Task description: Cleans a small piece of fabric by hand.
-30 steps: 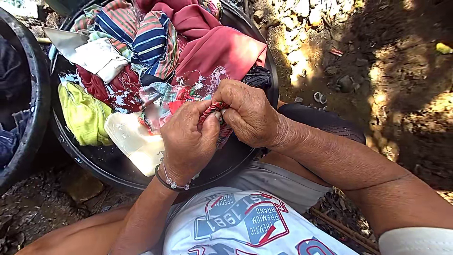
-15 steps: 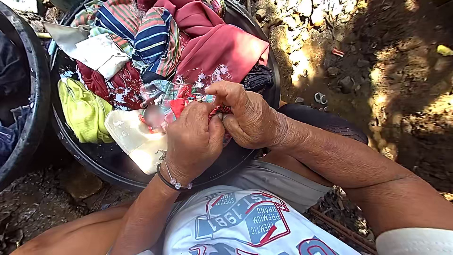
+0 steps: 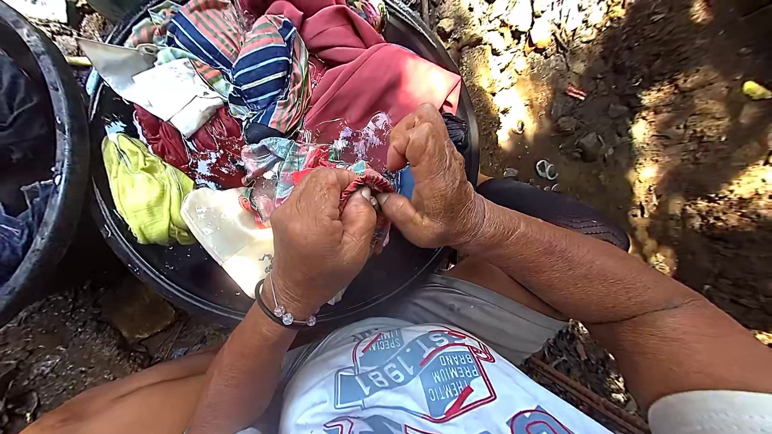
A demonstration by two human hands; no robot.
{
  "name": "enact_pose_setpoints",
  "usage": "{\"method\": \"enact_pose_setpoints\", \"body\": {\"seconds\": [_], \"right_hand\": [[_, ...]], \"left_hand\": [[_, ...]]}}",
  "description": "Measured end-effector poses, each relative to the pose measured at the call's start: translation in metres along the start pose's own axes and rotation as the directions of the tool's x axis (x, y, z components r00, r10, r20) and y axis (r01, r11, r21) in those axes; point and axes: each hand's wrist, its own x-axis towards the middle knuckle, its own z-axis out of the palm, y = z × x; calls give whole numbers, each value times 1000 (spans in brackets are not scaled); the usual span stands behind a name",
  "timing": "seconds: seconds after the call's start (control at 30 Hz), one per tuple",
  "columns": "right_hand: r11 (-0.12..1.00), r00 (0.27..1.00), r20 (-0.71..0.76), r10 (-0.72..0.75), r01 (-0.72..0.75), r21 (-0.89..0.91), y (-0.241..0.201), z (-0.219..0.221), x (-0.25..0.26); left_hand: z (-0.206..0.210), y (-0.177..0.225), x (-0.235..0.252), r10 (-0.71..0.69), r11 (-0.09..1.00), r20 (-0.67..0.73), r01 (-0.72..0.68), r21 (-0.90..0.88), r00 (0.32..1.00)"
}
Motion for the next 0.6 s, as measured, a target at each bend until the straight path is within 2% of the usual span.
{"method": "enact_pose_setpoints", "body": {"seconds": [0.1,0.17,0.27,0.37,0.5,0.6], "right_hand": [[998,999,32,4,-7,70,1,-2,3],[981,998,38,57,-63,183,-1,-1,2],[895,980,64,188,-198,400,-7,-1,2],[797,958,84,274,-275,537,-12,-2,3],[676,923,121,366,-353,647,-17,-2,5],[645,908,145,394,-385,660,-19,-2,5]], "left_hand": [[-2,1,0,-8,1000,13,8,-11,1000],[-4,2,0,-12,1000,30,12,-21,999],[-6,2,1,-17,998,41,19,-64,999],[-8,1,2,-45,990,49,51,-130,998],[-10,3,3,-92,967,62,104,-233,994],[-9,3,4,-95,959,60,108,-262,994]]}}
